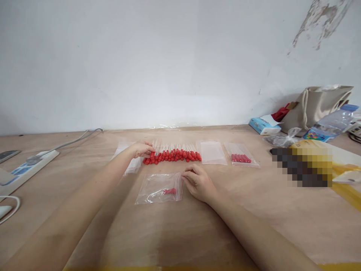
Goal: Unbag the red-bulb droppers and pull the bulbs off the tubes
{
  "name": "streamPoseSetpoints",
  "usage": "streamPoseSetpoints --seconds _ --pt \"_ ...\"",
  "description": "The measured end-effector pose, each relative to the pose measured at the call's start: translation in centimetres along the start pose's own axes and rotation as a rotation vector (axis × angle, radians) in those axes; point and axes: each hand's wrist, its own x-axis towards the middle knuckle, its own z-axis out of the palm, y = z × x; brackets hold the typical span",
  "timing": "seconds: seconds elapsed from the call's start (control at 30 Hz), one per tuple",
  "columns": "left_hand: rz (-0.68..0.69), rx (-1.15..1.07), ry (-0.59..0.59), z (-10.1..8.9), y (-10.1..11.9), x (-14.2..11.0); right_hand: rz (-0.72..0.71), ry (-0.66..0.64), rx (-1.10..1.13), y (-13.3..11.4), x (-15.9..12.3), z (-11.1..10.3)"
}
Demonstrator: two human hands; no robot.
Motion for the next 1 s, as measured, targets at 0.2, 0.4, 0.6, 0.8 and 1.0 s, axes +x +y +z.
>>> streamPoseSetpoints --seconds 0.2,0.4,0.6,0.8,1.0 --pt "-0.016 0.05 0.035 0.3 -0.6 0.5 0.001 -0.076 0.016 -0.4 -0.1 0.3" --pt "0.008 0.08 0.108 -1.4 -0.7 0.1 0.015 -0.058 0.026 -0.3 -0.2 0.3" --pt "0.008 0.198 0.131 -2.0 -1.9 0.0 0.02 -0.064 0.021 -0.4 -0.2 0.3" --pt "0.134 0.374 0.176 -2.1 -2.5 0.8 0.026 -0.081 0.024 -0.4 -0.2 0.3" --pt "0.552 0.493 0.061 0.4 -2.3 -0.2 0.011 -0.071 0.029 -0.3 -0.2 0.3"
